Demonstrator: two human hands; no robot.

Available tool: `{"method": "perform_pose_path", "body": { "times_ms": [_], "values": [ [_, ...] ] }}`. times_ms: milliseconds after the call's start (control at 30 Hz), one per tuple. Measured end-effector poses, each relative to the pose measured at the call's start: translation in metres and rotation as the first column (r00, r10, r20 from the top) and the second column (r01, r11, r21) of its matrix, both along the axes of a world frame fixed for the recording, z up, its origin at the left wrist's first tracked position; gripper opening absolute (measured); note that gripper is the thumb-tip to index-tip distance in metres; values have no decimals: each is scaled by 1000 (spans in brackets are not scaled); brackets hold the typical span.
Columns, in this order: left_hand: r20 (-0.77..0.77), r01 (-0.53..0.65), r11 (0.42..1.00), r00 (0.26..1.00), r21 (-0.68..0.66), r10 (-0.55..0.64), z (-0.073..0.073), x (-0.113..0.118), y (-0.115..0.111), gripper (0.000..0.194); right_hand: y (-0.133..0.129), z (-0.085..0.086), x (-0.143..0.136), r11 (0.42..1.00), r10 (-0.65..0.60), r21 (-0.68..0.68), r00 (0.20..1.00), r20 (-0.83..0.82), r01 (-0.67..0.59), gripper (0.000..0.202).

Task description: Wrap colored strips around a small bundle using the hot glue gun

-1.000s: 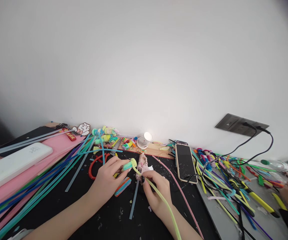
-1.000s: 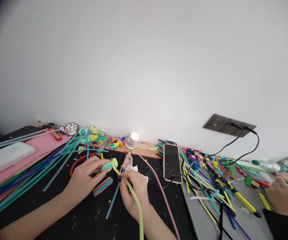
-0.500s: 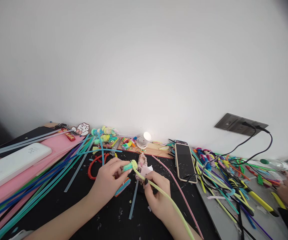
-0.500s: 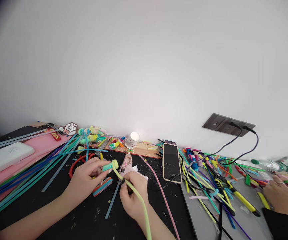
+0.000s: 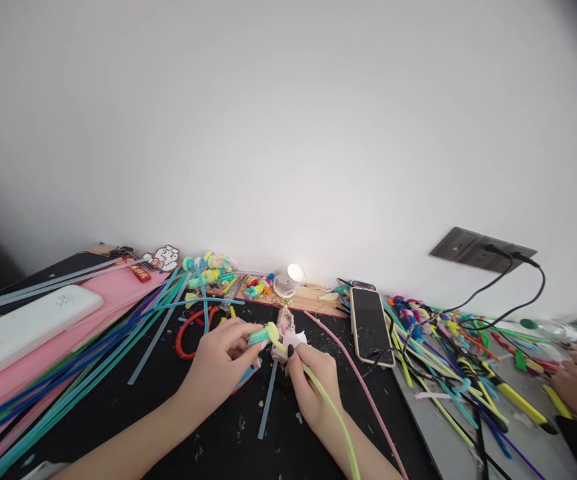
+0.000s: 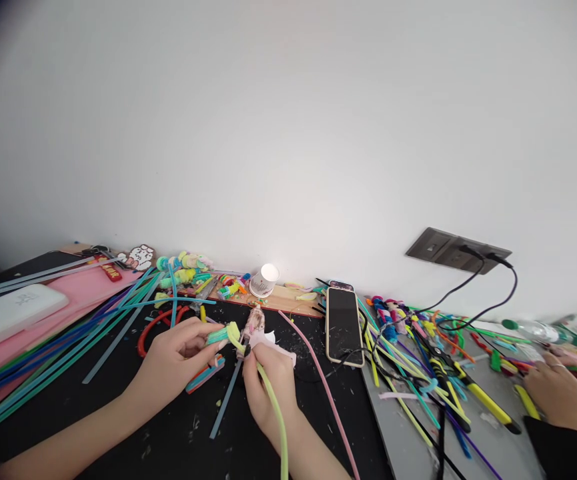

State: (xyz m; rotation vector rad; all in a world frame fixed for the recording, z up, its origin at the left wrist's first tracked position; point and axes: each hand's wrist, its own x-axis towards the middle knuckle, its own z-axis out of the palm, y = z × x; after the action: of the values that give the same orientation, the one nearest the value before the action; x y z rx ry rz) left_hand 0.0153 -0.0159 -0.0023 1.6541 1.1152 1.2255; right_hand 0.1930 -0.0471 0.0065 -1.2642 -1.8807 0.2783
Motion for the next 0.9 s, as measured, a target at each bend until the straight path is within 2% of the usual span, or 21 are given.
{"method": "perform_pose_path", "body": {
  "times_ms": [100,233,667,800,900],
  "values": [
    [141,57,978,990,-199,-29,8,3,-2,21,-1,1,-1,1000,19,11,1000,8,-19,33],
    [243,114,937,969,-331,-32,13,5,-1,27,0,1,-2,1000,-1,21,1000,15,1,32],
    [394,215,845,919,-489,-6,9,3,2,30,1,-1,1,998,33,62,999,-42,-30,34],
    [510,288,797,860,-531,29,4,3,3,28,2,0,3,987,121,122,984,-128,-106,33],
    [575,324,769,815,-551,69,2,3,3,25,2,1,3,961,200,238,948,-249,-140,29]
  ]
}}
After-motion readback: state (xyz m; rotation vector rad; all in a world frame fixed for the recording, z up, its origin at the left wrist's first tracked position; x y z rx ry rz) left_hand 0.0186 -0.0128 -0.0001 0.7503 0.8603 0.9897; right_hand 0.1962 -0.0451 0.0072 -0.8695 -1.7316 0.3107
